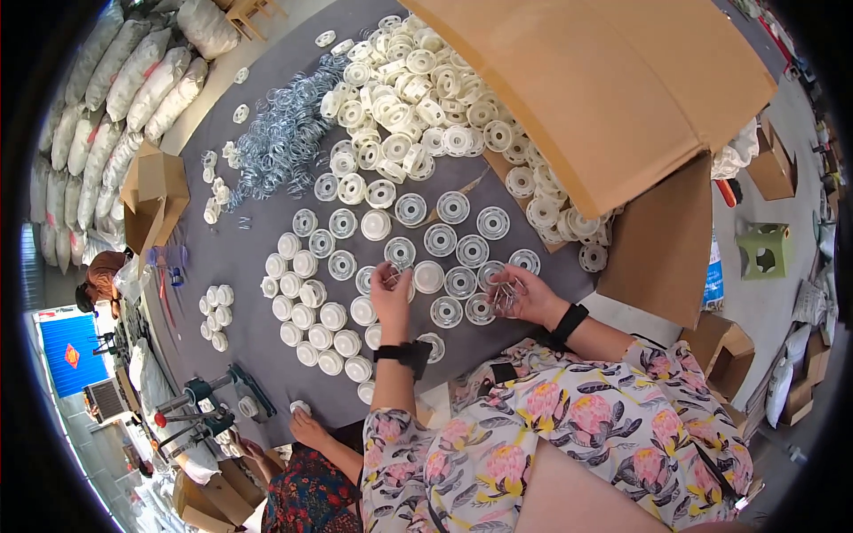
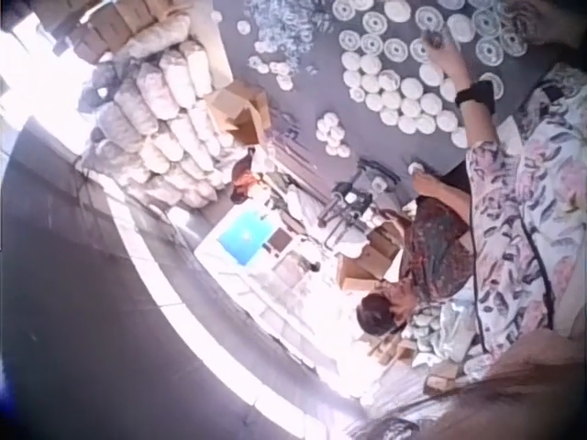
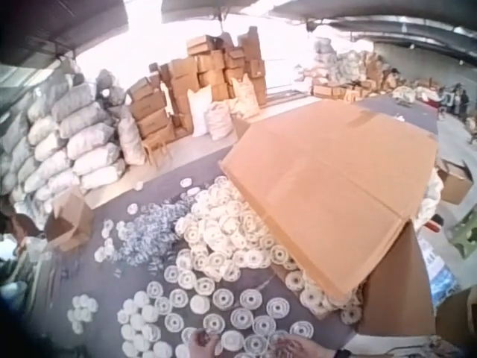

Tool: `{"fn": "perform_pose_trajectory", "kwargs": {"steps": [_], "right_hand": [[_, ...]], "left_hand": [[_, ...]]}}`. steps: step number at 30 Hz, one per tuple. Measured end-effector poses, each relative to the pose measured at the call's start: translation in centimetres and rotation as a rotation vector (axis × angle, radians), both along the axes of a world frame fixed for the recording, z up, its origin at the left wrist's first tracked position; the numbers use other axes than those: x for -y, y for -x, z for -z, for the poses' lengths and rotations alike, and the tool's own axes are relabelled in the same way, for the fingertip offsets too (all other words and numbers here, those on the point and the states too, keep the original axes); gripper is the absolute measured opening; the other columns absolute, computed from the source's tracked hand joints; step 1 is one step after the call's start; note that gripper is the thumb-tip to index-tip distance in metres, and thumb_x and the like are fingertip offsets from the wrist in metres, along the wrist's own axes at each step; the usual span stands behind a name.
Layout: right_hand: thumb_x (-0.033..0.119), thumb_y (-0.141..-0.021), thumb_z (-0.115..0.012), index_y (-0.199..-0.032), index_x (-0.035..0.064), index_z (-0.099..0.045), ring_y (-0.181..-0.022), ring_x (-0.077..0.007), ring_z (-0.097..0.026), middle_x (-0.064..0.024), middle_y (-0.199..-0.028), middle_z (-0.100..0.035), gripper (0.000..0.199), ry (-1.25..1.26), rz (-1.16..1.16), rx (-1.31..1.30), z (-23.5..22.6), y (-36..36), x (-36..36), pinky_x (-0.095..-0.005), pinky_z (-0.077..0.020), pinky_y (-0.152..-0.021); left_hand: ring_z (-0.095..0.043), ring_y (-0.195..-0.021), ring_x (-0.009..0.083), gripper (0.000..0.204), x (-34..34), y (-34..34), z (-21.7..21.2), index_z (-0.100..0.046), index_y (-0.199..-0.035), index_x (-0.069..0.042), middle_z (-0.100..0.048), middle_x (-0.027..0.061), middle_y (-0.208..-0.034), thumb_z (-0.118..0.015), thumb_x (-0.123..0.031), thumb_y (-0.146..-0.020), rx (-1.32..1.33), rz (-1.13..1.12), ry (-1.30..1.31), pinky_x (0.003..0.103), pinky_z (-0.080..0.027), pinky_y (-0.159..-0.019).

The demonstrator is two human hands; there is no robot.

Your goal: Sorting small white plastic rings and components at a workshop table and placing them into a bowl and then a fabric bag.

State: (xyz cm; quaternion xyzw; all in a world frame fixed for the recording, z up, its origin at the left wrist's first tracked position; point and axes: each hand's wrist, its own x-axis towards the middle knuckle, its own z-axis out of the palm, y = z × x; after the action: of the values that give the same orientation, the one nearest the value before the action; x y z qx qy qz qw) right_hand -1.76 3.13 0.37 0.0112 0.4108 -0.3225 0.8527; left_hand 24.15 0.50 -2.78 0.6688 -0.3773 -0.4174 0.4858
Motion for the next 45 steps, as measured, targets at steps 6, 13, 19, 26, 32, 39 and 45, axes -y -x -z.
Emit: {"fn": "perform_pose_trajectory", "kwargs": {"steps": [6, 13, 19, 26, 32, 39, 45], "right_hand": [[0.039, -0.089, -0.044, -0.097, 0.01, -0.059, -0.081, -0.02, -0.06, -0.0079, -0.087, -0.063, 0.034, 0.063, -0.044, -0.02, 2.7, 3.2, 0.6, -0.0375, -0.0486, -0.069], [0.04, -0.09, -0.042, -0.097, 0.0101, -0.059, -0.081, -0.0203, -0.06, -0.008, -0.088, -0.063, 0.035, 0.075, 0.033, -0.023, 2.3, 4.5, 2.1, -0.0383, -0.05, -0.066], [0.042, -0.09, -0.04, -0.105, 0.0077, -0.055, -0.091, -0.0261, -0.059, -0.0115, -0.097, -0.061, 0.041, 0.039, 0.138, 0.101, 2.1, 3.2, 2.9, -0.0388, -0.0505, -0.069], [0.039, -0.089, -0.039, -0.113, 0.0061, -0.051, -0.107, -0.0337, -0.053, -0.0184, -0.11, -0.056, 0.042, -0.029, 0.257, 0.329, 0.8, 1.2, 5.8, -0.0414, -0.0498, -0.076], [0.036, -0.088, -0.04, -0.119, 0.0032, -0.047, -0.117, -0.0427, -0.042, -0.0232, -0.12, -0.048, 0.045, -0.071, 0.195, 0.601, 0.4, 0.1, 6.3, -0.0371, -0.0528, -0.069], [0.037, -0.088, -0.04, -0.121, 0.0044, -0.044, -0.116, -0.0425, -0.043, -0.0248, -0.121, -0.047, 0.047, -0.162, 0.141, 0.519, 0.8, -1.8, 6.9, -0.0365, -0.0535, -0.062], [0.045, -0.086, -0.041, -0.112, 0.0036, -0.049, -0.102, -0.0391, -0.056, -0.0227, -0.11, -0.055, 0.05, -0.066, -0.103, 0.348, 0.1, -2.8, 6.7, -0.0336, -0.0521, -0.058]], "left_hand": [[-0.052, -0.082, 0.0131, 0.04, 8.8, -2.1, 1.4, -0.053, -0.102, 0.002, -0.056, 0.0062, -0.091, -0.071, -0.018, -0.073, 0.122, -0.063, 0.004, 0.026, -0.043, -0.075], [-0.056, -0.082, 0.022, 0.041, 16.8, -3.3, 1.4, -0.055, -0.107, -0.003, -0.059, 0.0098, -0.094, -0.071, -0.016, -0.071, 0.587, 0.266, 0.211, 0.033, -0.045, -0.073], [-0.055, -0.088, 0.0293, 0.048, 15.9, -2.8, 2.6, -0.055, -0.108, -0.004, -0.058, 0.0134, -0.096, -0.072, -0.015, -0.066, 0.995, 0.403, 0.154, 0.037, -0.044, -0.078], [-0.041, -0.113, 0.037, 0.061, 17.9, -5.5, 1.3, -0.045, -0.123, -0.007, -0.044, 0.0192, -0.123, -0.069, -0.014, -0.067, 1.028, 0.181, 0.209, 0.041, -0.035, -0.093], [-0.045, -0.11, 0.0358, 0.053, 20.0, -8.2, 2.1, -0.047, -0.12, -0.008, -0.048, 0.019, -0.118, -0.065, -0.009, -0.07, 0.996, 0.327, 0.035, 0.043, -0.035, -0.093], [-0.055, -0.095, 0.0229, 0.038, 11.8, -7.9, -0.2, -0.05, -0.113, 0.002, -0.057, 0.014, -0.104, -0.05, 0.001, -0.075, 0.334, 0.014, 0.215, 0.032, -0.041, -0.086], [-0.057, -0.083, 0.0169, 0.033, -5.0, -5.2, 1.4, -0.054, -0.106, 0.001, -0.06, 0.0084, -0.094, -0.057, -0.005, -0.074, 0.155, 0.085, -0.109, 0.029, -0.045, -0.075]]}}
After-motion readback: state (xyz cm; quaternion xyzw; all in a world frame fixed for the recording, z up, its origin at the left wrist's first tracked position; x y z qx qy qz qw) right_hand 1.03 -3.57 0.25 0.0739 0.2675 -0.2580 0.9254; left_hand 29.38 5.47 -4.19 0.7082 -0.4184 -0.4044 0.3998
